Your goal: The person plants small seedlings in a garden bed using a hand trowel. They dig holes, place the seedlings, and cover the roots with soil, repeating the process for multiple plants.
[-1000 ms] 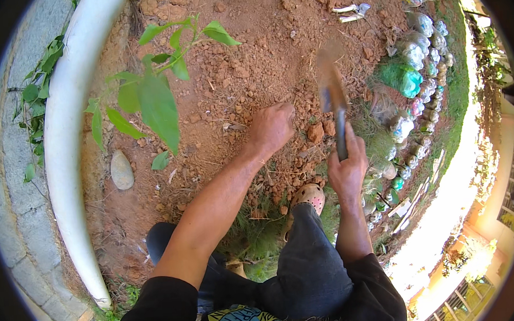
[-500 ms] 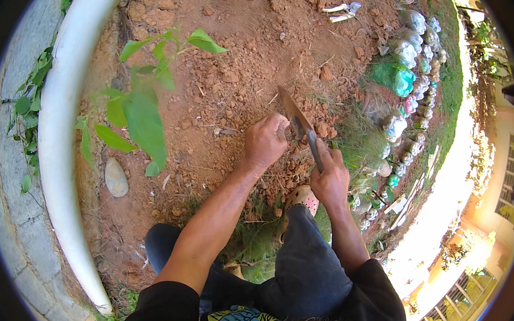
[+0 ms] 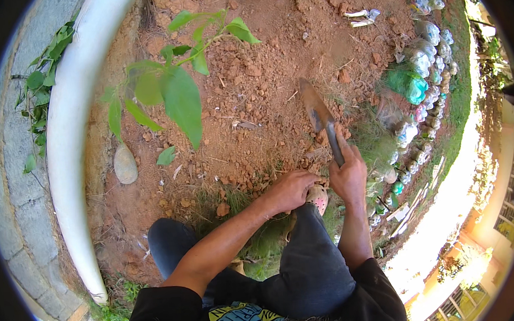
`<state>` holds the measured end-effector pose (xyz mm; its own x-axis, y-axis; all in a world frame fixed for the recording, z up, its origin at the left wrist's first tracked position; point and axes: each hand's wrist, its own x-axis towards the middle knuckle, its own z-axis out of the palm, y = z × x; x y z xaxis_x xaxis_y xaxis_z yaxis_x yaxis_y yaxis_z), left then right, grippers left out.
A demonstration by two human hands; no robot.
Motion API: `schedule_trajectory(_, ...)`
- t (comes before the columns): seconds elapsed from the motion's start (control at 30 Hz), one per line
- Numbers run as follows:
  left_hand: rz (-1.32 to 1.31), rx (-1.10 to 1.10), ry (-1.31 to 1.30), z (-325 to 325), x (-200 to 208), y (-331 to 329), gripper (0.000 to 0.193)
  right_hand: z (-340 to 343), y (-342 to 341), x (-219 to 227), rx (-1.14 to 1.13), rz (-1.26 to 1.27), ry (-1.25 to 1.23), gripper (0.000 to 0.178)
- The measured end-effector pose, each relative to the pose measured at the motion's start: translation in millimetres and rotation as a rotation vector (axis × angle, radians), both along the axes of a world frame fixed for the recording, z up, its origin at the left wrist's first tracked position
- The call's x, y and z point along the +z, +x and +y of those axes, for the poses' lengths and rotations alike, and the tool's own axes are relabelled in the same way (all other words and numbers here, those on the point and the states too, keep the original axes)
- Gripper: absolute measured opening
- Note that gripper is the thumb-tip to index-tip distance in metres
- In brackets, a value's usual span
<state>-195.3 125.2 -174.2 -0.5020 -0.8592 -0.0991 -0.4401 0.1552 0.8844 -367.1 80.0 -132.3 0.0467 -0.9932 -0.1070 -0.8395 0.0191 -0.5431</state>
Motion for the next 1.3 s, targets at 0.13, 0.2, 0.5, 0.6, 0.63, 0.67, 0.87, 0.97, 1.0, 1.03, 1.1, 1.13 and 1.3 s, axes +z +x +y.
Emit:
schedule_trajectory(0.13,-0.197,0.127,0.095,3,2,12,0.056,-5,-24,40,-0.056,-0.091,0.195,0.066)
schedule_trajectory(0.2,-0.228,0.330,-0.074,-10,3,35,0.059,1,-31,53,-0.017,-0.127,0.275,0.064)
schedule_trajectory(0.5,-0.517,0.651,0.157,-77,8,75,0.076,4,21,-37,0.190,-0.237,0.315,0.064)
schedule_trajectory(0.6,-0.533,0.633,0.159,-82,17,78,0.076,-1,30,-31,0.205,-0.303,0.332,0.064)
schedule_trajectory(0.63,-0.525,0.636,0.142,-81,22,80,0.075,-2,31,-22,0.209,-0.317,0.341,0.064)
schedule_trajectory(0.67,-0.516,0.633,0.182,-82,27,81,0.074,-2,30,-10,0.198,-0.365,0.347,0.063)
schedule_trajectory(0.87,-0.337,0.780,0.250,-95,68,109,0.058,-32,49,42,0.303,-0.456,0.296,0.063)
schedule_trajectory(0.97,-0.249,0.851,0.042,-119,74,128,0.053,-59,72,35,0.180,-0.681,0.684,0.064)
schedule_trajectory(1.0,-0.207,0.860,-0.058,-122,73,134,0.051,-57,76,31,0.122,-0.764,0.730,0.064)
schedule_trajectory(1.03,-0.186,0.861,-0.072,-122,72,138,0.050,-56,79,24,0.089,-0.901,0.732,0.065)
schedule_trajectory(1.1,-0.123,0.857,-0.115,-118,64,146,0.049,-49,79,12,0.024,-1.138,0.819,0.065)
schedule_trajectory(1.13,-0.159,0.864,-0.089,-113,60,148,0.050,-44,74,7,-0.011,-1.239,0.901,0.065)
schedule_trajectory(1.3,-0.462,0.800,-0.018,-69,42,143,0.061,-22,34,14,0.167,-0.950,0.764,0.065)
